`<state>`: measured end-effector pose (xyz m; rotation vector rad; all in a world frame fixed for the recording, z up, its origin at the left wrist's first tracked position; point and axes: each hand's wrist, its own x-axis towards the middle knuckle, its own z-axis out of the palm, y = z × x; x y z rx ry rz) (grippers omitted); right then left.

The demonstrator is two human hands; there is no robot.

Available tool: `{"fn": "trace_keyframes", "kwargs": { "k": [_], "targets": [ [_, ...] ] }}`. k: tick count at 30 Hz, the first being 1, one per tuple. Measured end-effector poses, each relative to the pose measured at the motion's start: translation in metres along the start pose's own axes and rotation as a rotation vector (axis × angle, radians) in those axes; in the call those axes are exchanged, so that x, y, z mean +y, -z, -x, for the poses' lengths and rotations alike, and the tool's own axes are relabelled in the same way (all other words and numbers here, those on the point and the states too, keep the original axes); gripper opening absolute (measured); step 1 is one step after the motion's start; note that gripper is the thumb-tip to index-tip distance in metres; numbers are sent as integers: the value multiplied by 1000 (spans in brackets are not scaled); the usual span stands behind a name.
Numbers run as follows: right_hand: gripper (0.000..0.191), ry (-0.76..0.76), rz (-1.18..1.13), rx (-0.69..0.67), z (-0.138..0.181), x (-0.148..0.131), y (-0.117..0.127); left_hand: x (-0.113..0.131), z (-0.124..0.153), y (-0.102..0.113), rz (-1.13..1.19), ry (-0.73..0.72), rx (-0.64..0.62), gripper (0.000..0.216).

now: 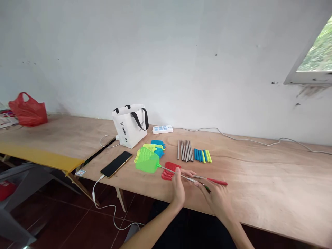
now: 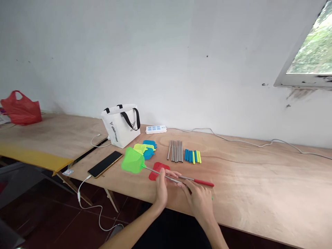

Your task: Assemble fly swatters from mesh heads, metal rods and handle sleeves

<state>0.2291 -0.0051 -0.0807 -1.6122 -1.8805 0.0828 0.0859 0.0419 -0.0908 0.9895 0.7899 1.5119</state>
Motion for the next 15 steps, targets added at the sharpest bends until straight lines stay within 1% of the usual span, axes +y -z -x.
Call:
{"fn": "trace_keyframes", "kwargs": {
  "k": [2,3,5,7,11,13,15],
  "targets": [
    [51,-26,-14,37,3,-3,-11,-10,9,-5,-52,78,-104,65],
    [51,-39,-30,43,3,-3,-15,-14,11,-5,-87,94,-145,68],
    [49,-47,-78,16,3,-1,-20,-20,11,-2,-145,105,-179,71],
    [45,-38,-127,-47,0,3,-19,-22,9,3,-163,125,-171,70],
    [40,-44,-197,-128,-6,10,-14,-18,4,5,-93,194,-166,64],
    [41,-67,-223,-147,-8,14,-13,-14,-1,5,-44,186,-147,61],
    [43,-112,-232,-155,-9,18,-14,-9,-6,7,-13,157,-97,62]
  ]
}}
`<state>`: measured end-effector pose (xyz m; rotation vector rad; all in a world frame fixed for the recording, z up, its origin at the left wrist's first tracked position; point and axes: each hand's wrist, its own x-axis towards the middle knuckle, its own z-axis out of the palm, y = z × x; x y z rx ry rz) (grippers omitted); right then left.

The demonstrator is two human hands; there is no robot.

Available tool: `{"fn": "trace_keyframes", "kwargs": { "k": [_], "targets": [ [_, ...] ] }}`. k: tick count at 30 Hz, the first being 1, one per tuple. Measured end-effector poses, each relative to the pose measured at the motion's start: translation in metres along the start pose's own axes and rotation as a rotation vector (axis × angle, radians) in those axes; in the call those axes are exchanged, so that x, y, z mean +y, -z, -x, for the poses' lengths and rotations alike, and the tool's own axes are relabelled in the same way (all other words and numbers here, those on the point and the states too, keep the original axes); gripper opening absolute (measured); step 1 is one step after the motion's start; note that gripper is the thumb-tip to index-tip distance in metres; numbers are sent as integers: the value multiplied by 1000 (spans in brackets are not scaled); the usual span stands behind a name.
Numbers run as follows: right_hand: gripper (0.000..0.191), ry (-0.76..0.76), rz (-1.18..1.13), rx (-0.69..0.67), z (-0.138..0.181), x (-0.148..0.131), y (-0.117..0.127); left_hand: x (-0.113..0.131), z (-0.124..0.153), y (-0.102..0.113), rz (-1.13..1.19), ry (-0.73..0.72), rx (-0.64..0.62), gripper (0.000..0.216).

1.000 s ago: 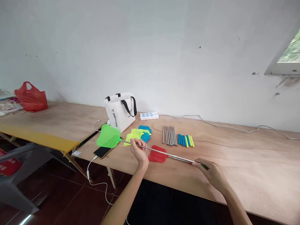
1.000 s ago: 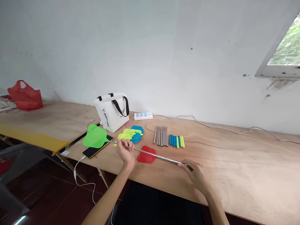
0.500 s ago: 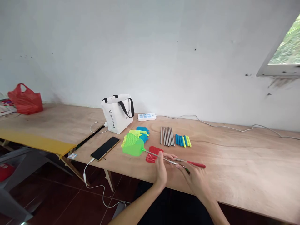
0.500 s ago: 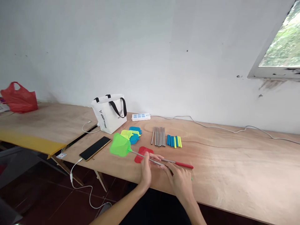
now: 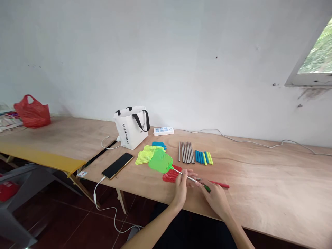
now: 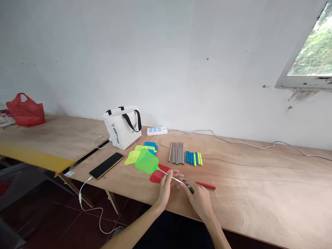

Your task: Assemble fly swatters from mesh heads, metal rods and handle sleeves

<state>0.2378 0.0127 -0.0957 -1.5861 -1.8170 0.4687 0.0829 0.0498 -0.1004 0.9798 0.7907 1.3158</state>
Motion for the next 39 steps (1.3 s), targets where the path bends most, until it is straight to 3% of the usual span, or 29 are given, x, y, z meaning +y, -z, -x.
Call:
{"fn": "trace_keyframes", "kwargs": {
  "k": [4,13,19,25,30,34,37,39],
  "targets": [
    [46,-61,14,42,-2,7,0,8,-9,8,-1,-26,82,64],
    [43,-6,45,31,-1,6,-1,4,-10,10,86,-61,164,59],
    [46,-23,-3,18,-2,5,0,8,-10,8,-3,-54,94,59],
    [43,55,-104,4,1,-2,5,18,-2,2,-111,-127,-27,56],
    [45,89,146,96,4,-5,4,32,-6,8,-15,-169,80,56],
    [43,156,235,101,1,11,14,52,-18,19,71,-243,177,58],
    [40,239,202,108,-2,37,35,75,-26,36,79,-318,185,55],
    [40,286,195,132,-2,59,52,92,-31,53,92,-392,262,54]
  ]
}}
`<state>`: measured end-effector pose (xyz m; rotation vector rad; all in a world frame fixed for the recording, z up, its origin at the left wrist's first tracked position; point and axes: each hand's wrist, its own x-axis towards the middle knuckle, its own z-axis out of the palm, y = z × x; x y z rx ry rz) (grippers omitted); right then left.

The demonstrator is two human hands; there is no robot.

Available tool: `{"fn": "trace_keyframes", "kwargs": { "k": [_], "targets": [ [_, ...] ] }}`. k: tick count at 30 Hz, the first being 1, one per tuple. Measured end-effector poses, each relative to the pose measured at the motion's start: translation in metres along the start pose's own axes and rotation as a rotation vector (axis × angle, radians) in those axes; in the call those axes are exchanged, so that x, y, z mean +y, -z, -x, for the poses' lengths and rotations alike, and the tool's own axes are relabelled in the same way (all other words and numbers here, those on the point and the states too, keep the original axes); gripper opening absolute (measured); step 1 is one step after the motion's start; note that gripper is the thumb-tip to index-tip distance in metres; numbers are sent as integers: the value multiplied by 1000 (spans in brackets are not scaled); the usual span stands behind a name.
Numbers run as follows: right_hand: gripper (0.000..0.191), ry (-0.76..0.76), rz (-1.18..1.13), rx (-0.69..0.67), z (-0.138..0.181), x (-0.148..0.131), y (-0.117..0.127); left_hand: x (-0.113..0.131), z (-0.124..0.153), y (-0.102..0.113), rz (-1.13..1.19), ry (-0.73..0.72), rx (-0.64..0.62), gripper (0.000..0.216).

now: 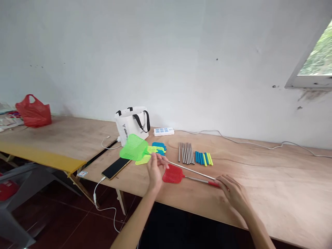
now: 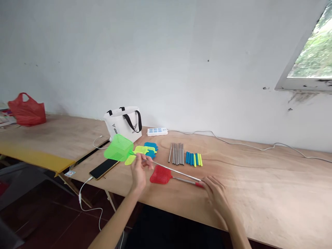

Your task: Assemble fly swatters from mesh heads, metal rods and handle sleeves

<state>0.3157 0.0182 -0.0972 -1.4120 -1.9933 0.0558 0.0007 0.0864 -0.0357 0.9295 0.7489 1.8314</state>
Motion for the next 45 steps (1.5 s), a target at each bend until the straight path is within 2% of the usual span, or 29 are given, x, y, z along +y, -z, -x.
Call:
{"fn": "trace_keyframes", "kwargs": {
  "k": [2,3,8,11,20,36,45],
  "targets": [
    [40,-24,45,57,7,24,10,13,-16,14,-7,-82,104,55],
    [39,-29,53,44,10,35,14,19,-23,21,0,-107,140,55],
    [42,-257,-20,23,21,62,17,25,-37,34,49,-50,92,55],
    [45,-336,-58,-30,22,63,14,21,-34,31,66,-32,73,54],
    [50,-388,-81,-64,22,64,14,7,-29,26,36,-27,136,54],
    [50,-359,-38,-50,22,63,15,-1,-30,26,145,56,159,53],
    [50,-345,-48,-39,22,59,17,2,-28,26,182,90,152,44]
  ]
}}
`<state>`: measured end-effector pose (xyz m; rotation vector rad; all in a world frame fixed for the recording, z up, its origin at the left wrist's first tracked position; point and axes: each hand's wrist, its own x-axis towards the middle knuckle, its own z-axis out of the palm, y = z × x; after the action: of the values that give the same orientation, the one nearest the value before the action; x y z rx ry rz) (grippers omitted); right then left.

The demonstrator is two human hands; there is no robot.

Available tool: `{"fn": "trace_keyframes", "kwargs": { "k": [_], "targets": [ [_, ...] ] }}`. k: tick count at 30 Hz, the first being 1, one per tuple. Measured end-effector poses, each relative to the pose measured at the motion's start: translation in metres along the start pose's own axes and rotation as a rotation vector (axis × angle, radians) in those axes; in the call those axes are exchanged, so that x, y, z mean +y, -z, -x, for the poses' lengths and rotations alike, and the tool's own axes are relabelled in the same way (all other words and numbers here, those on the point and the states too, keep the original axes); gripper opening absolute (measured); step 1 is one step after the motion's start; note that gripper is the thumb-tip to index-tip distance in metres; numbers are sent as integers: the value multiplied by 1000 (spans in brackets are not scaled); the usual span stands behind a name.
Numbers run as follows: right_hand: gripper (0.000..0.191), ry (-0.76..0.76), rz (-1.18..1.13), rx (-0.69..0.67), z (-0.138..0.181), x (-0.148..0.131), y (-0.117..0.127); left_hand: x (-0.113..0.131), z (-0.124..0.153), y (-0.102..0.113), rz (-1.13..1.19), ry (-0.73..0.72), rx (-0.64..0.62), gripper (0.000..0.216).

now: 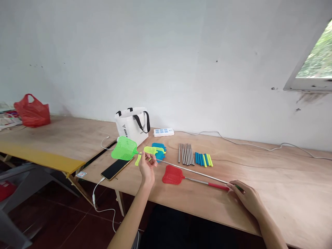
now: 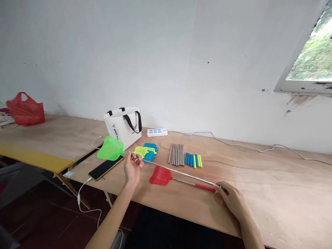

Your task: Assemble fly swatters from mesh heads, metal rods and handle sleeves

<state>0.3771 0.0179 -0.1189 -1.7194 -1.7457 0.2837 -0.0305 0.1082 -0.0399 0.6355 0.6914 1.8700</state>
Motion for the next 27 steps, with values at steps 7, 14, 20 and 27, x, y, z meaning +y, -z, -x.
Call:
{"fn": "trace_keyframes", "kwargs": {
  "k": [7,14,20,27],
  "targets": [
    [51,-3,43,7,0,3,0,2,0,-1,1,12,10,40],
    [52,34,30,29,0,1,0,-1,-2,0,-60,-63,32,44],
    [53,40,-4,13,-1,-1,0,-2,-7,5,-184,-130,60,46],
    [49,47,-53,20,-1,-23,2,-16,-1,2,-218,-198,103,52]
  ]
}}
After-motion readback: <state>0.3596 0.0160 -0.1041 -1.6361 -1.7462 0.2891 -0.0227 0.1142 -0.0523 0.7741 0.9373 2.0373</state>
